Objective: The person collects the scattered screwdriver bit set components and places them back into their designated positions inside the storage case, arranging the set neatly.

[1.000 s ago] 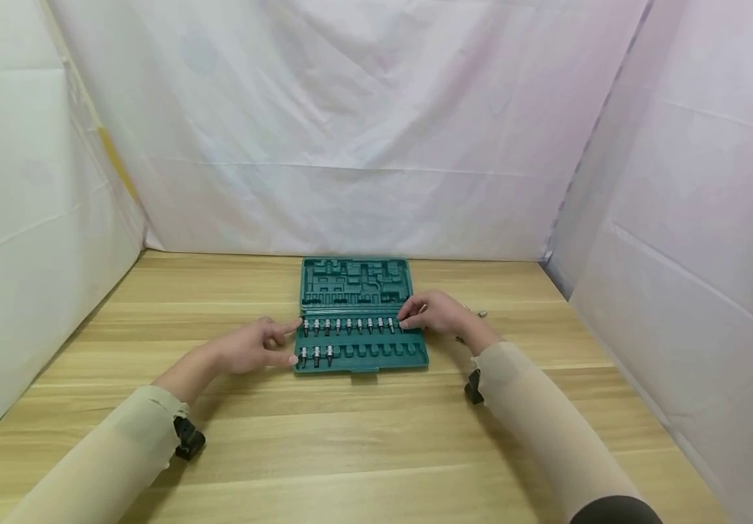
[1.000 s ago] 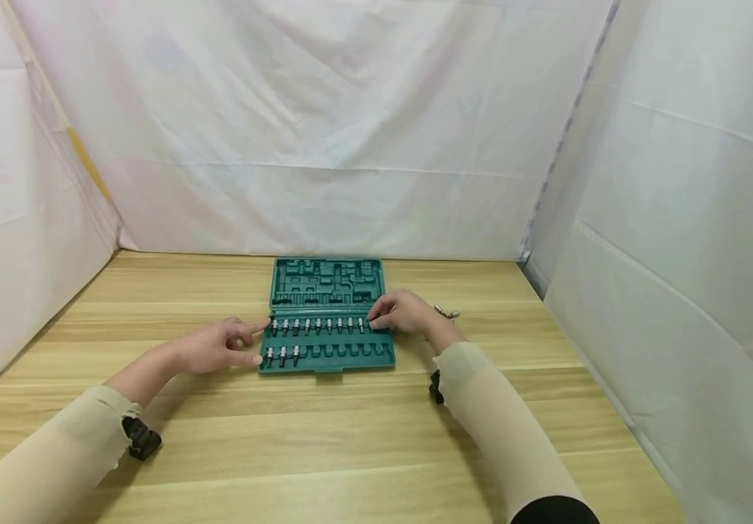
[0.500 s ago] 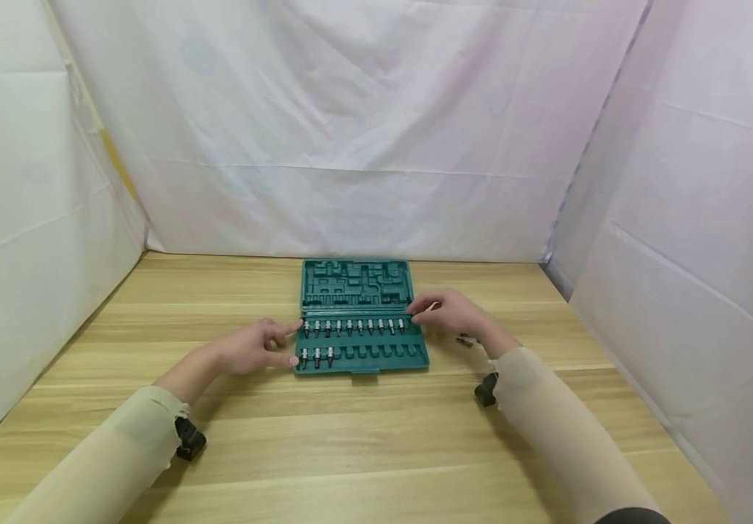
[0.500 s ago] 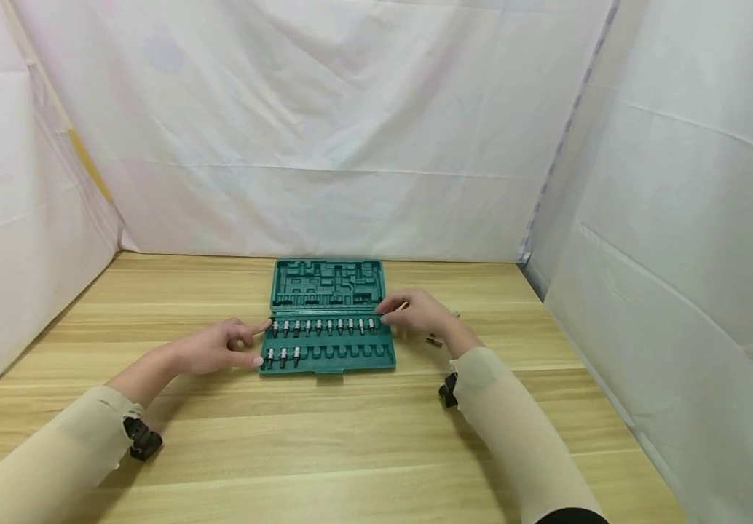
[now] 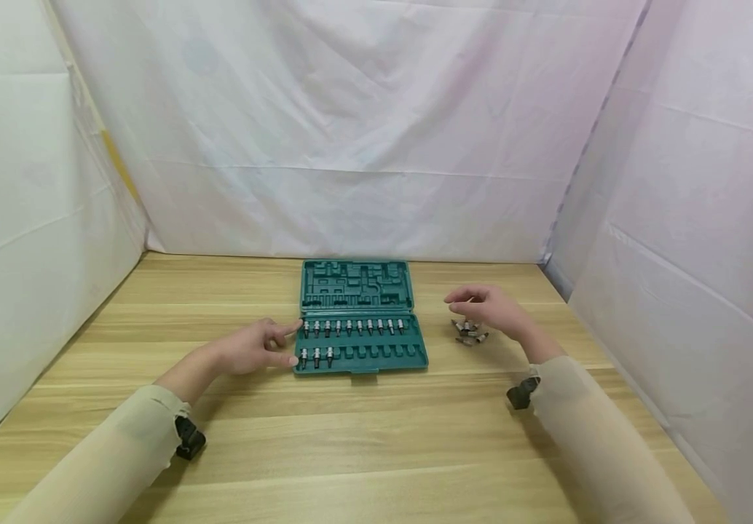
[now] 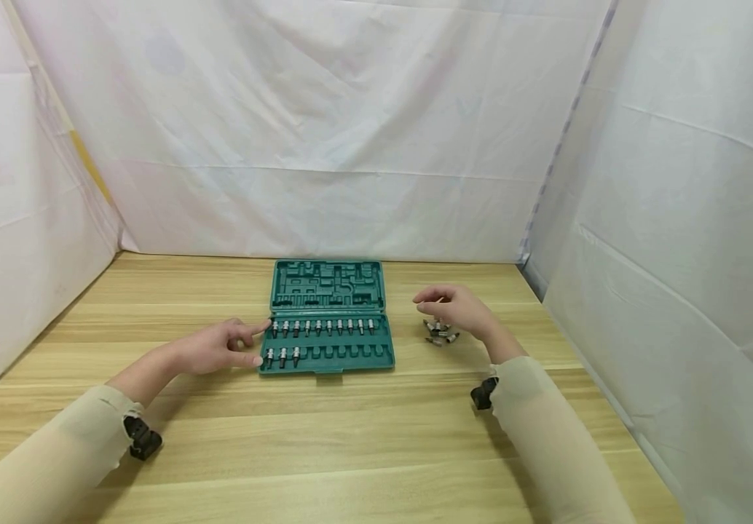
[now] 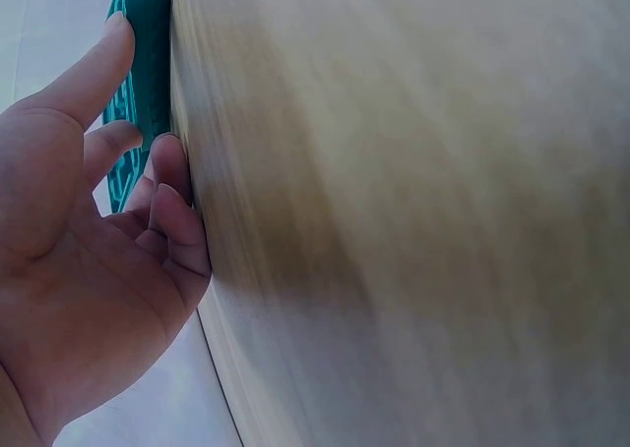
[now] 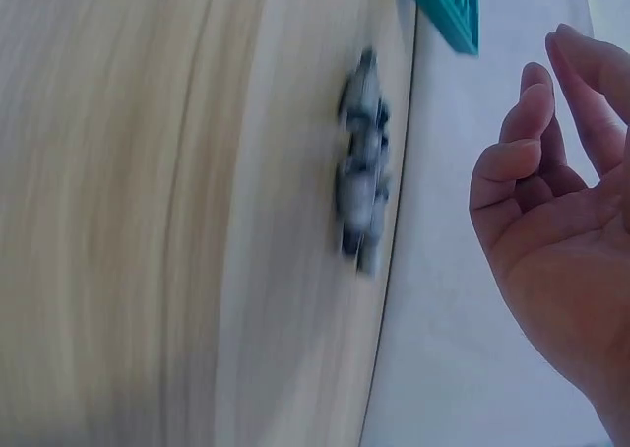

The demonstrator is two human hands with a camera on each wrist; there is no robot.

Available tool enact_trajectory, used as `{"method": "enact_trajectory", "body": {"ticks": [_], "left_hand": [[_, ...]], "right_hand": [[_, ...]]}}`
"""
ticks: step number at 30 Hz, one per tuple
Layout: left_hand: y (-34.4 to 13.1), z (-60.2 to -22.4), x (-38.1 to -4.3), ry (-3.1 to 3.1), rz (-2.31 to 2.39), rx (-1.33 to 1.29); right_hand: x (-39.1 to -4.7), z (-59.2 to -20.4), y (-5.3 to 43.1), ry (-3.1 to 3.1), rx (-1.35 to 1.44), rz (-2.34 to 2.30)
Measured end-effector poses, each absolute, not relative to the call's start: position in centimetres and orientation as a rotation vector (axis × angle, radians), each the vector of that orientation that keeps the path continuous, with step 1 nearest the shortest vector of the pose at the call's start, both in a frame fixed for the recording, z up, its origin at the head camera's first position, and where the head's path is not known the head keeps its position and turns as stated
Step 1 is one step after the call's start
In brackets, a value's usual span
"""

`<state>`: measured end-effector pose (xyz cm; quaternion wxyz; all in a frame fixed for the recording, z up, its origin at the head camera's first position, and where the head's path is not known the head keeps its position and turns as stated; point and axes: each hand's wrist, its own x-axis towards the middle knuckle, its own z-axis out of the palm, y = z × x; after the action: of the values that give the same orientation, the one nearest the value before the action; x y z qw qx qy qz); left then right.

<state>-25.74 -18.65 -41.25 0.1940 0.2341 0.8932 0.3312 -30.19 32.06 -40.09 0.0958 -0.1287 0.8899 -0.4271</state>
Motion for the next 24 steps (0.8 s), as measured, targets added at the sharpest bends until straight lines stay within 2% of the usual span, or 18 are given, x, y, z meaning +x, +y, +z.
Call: {"method": "enact_trajectory", "body": {"ticks": [12,24], "left_hand": [[-18.6,-41.1,-25.7,2.510,0.912,0.662],[-18.6,-41.0,-25.6,2.504,0.913,0.668]], "right_hand": [[-29.7,-41.0,37.2,2.725,-0.304,-1.245],[-30.8,-42.2,40.5,2.624,-0.212,-1.238]]}}
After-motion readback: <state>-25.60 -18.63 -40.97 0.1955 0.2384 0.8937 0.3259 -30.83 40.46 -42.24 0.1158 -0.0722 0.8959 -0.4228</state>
